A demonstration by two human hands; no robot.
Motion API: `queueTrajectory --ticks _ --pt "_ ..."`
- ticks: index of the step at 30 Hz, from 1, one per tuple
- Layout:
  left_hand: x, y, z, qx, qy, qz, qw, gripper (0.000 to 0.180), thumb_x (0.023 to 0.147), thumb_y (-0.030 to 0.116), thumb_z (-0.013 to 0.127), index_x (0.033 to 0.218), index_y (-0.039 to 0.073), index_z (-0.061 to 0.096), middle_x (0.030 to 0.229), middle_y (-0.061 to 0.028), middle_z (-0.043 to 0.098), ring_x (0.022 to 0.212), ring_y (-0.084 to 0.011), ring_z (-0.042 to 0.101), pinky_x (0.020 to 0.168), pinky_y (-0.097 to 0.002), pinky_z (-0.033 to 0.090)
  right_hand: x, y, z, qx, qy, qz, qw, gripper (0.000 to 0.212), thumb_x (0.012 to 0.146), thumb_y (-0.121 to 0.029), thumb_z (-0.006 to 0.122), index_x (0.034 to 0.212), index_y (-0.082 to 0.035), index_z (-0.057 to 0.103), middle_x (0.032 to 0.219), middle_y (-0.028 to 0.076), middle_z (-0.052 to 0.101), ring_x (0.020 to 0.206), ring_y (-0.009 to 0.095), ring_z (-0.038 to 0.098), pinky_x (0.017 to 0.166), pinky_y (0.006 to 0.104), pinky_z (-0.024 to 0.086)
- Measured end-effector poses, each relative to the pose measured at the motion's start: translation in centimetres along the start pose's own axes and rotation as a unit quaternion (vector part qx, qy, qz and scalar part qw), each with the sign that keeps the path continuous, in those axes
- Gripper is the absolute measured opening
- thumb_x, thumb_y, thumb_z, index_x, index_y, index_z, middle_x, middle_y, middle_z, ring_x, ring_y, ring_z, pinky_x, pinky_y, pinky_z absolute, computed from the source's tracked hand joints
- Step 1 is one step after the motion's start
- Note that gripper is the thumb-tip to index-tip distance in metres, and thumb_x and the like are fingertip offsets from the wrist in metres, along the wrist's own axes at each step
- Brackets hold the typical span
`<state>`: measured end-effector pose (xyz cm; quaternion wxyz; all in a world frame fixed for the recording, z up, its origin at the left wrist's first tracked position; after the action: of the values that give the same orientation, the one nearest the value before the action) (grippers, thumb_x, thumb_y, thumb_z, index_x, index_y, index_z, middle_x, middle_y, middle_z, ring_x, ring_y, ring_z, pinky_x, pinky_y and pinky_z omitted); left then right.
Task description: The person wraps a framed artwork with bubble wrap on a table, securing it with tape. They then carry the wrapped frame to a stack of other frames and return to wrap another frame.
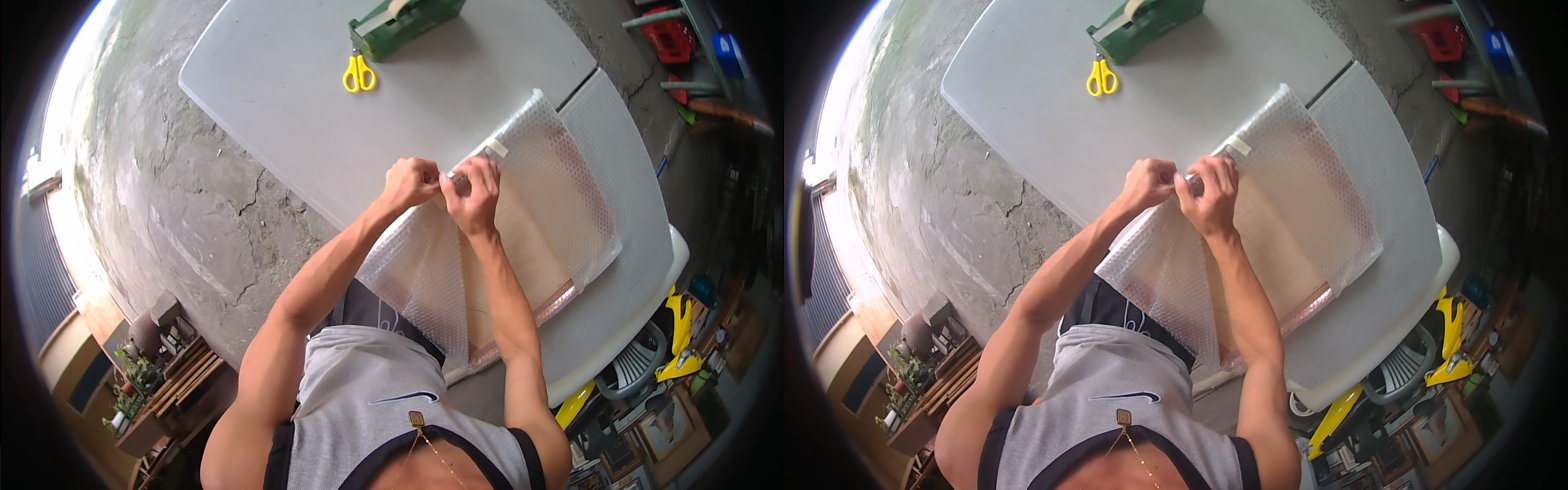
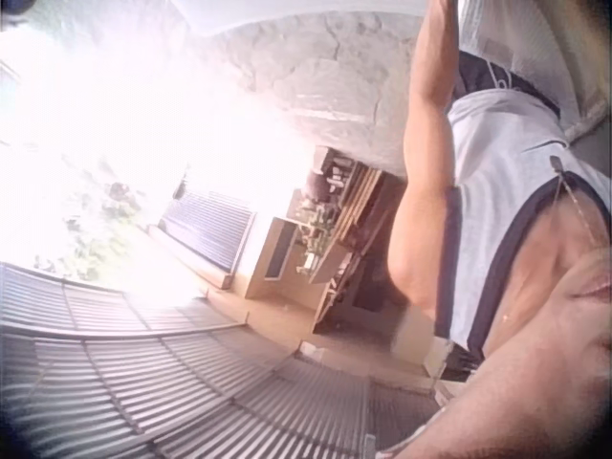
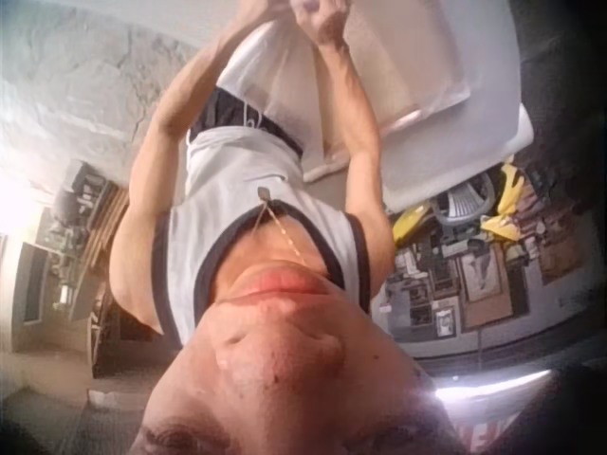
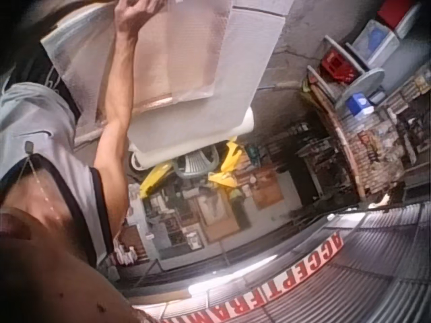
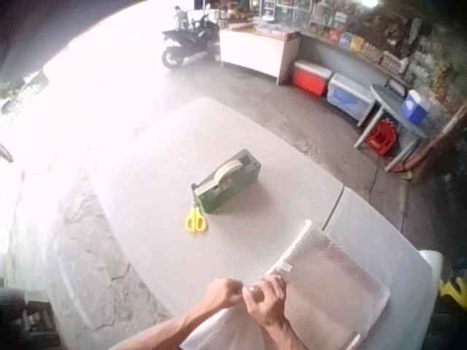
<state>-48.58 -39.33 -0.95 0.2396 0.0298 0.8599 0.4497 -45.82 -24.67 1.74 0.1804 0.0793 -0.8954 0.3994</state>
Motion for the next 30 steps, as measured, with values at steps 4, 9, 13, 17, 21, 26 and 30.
queueTrajectory --ticks 4,9,13,17,21,26,30 --pt "0.9 -0.1 -0.6 -0.015 -0.064 -0.067 0.996 0.026 0.067 0.032 0.075 0.079 0.010 0.073 0.073 -0.0088 0.070 0.068 -0.0251 0.068 0.063 -0.0372 0.052 11.8 -1.9 8.0 0.207 0.013 0.178 0.962 0.026 0.082 -0.025 0.069 0.095 -0.002 0.063 0.101 0.015 0.057 0.097 0.032 0.054 0.083 0.0395 0.046" --pt "1.8 -0.5 -1.1 -0.027 -0.085 -0.131 0.987 0.032 0.070 0.035 0.076 0.082 0.005 0.072 0.079 -0.0112 0.070 0.075 -0.0246 0.067 0.068 -0.0373 0.051 20.1 -4.5 16.4 0.496 0.020 0.545 0.676 0.035 0.089 -0.028 0.066 0.112 -0.002 0.062 0.129 0.014 0.047 0.118 0.030 0.046 0.095 0.0573 0.044" --pt "2.0 -0.7 -1.9 -0.111 -0.102 -0.108 0.983 0.034 0.072 0.035 0.075 0.084 0.004 0.071 0.079 -0.0114 0.070 0.076 -0.0232 0.066 0.070 -0.0373 0.051 20.3 -6.0 17.7 0.583 0.189 0.497 0.614 0.044 0.088 -0.026 0.068 0.119 0.002 0.056 0.142 0.012 0.037 0.127 0.032 0.038 0.102 0.0612 0.036" --pt "1.7 -0.8 -2.3 -0.136 -0.138 -0.102 0.976 0.036 0.074 0.036 0.074 0.086 0.002 0.070 0.080 -0.0116 0.069 0.077 -0.0218 0.065 0.071 -0.0374 0.050 18.2 -7.5 18.8 0.495 0.237 0.428 0.718 0.033 0.086 -0.024 0.070 0.106 0.002 0.066 0.147 0.016 0.030 0.133 0.028 0.032 0.107 0.0436 0.034" --pt "1.3 -1.1 -2.0 -0.123 -0.195 -0.100 0.968 0.038 0.076 0.037 0.073 0.088 0.000 0.070 0.081 -0.0119 0.068 0.078 -0.0204 0.064 0.073 -0.0374 0.050 16.6 -8.4 20.7 0.404 0.223 0.426 0.778 0.029 0.084 -0.028 0.071 0.094 -0.001 0.073 0.149 0.020 0.029 0.143 0.027 0.009 0.110 0.0381 0.025" --pt "1.4 -1.8 -1.5 -0.309 -0.153 -0.039 0.938 0.034 0.073 0.033 0.076 0.091 0.005 0.070 0.082 -0.0113 0.069 0.078 -0.0219 0.066 0.069 -0.0396 0.050 16.8 -5.2 19.1 0.161 -0.032 0.432 0.887 0.025 0.075 -0.024 0.074 0.078 0.001 0.073 0.107 0.026 0.064 0.109 0.034 0.059 0.088 0.0378 0.048" --pt "2.6 -1.9 -0.9 -0.096 -0.183 -0.134 0.969 0.021 0.070 0.025 0.079 0.085 0.011 0.074 0.073 -0.0043 0.070 0.065 -0.0144 0.067 0.055 -0.0313 0.054 15.1 -1.9 11.1 -0.080 -0.107 0.146 0.980 0.024 0.069 -0.025 0.077 0.075 -0.002 0.072 0.101 0.018 0.069 0.095 0.028 0.066 0.083 0.0367 0.050"
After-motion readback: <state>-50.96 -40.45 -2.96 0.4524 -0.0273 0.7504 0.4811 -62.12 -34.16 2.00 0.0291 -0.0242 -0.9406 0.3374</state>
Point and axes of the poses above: each hand's wrist, its own x-axis towards the middle knuckle, its own z-axis out of the palm, y = z × x, the point moved 1 cm from there along x, towards the middle knuckle
